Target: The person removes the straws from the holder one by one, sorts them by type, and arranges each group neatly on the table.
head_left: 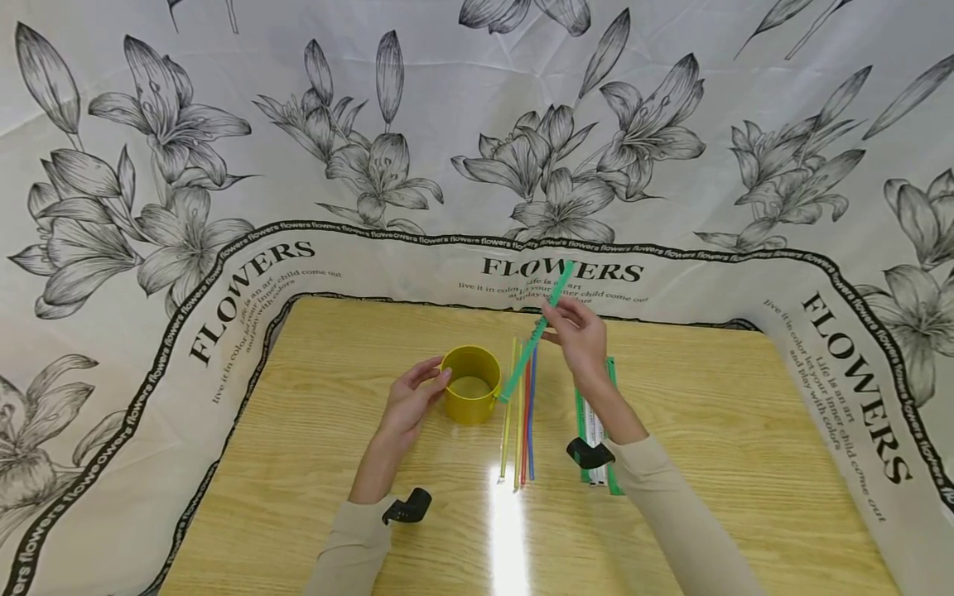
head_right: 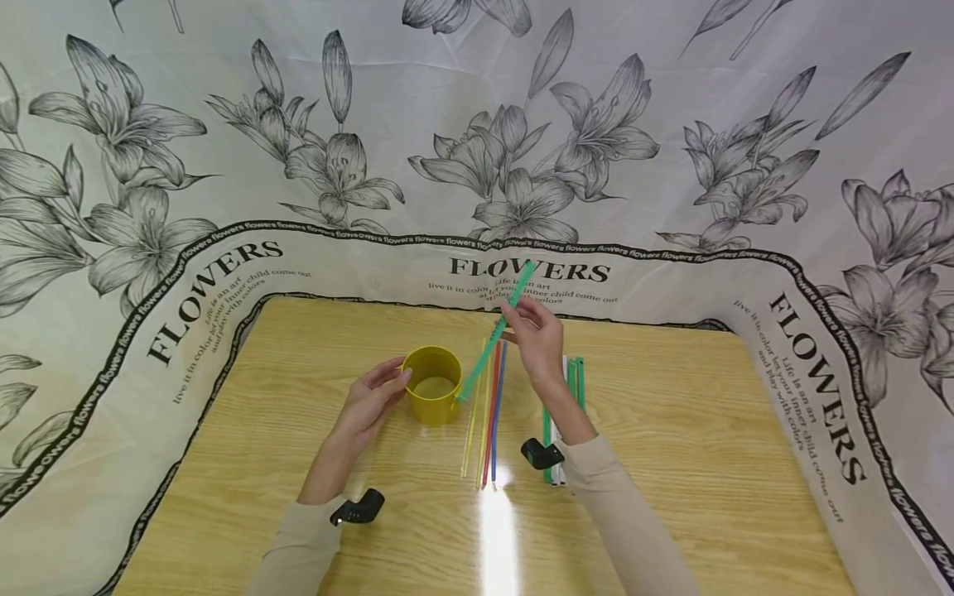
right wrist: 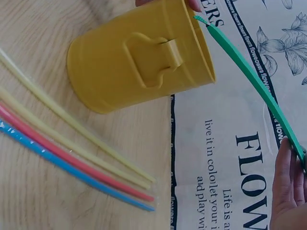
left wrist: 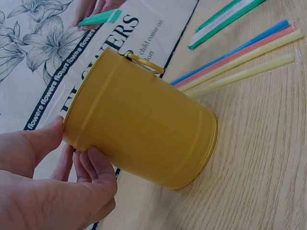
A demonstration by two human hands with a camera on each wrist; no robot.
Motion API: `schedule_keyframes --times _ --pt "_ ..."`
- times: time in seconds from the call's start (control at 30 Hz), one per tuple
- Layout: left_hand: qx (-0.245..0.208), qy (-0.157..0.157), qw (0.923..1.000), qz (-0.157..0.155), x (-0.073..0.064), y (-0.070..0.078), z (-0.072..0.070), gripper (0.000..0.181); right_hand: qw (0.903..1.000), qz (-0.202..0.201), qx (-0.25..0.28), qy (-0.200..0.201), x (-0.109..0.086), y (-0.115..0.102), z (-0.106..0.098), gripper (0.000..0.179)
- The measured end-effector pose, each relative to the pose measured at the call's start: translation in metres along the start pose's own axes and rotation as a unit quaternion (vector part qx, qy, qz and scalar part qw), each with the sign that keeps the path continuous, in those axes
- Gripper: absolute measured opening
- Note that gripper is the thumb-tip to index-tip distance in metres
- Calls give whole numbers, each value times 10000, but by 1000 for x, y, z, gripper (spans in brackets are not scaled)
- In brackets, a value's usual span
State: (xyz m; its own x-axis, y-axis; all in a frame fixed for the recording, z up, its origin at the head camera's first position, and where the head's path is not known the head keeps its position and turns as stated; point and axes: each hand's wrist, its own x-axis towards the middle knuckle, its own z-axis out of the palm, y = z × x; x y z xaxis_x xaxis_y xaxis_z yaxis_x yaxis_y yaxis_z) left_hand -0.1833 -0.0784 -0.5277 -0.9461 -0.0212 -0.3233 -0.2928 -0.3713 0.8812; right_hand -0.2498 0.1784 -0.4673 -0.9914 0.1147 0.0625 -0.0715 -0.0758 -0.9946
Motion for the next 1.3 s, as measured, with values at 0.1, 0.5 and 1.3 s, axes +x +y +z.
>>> schedule_keyframes --times 0.1,0.5,1.3 --pt "48 11 10000 46 1 -1 0 40 10000 -11 16 -46 -2 3 -5 45" --pt "30 -4 10000 60 0 0 0 40 9998 15 -184 -120 -10 18 -27 42" --pt "-1 8 10000 44 0 0 1 39 9943 83 -1060 87 -26 41 -74 43"
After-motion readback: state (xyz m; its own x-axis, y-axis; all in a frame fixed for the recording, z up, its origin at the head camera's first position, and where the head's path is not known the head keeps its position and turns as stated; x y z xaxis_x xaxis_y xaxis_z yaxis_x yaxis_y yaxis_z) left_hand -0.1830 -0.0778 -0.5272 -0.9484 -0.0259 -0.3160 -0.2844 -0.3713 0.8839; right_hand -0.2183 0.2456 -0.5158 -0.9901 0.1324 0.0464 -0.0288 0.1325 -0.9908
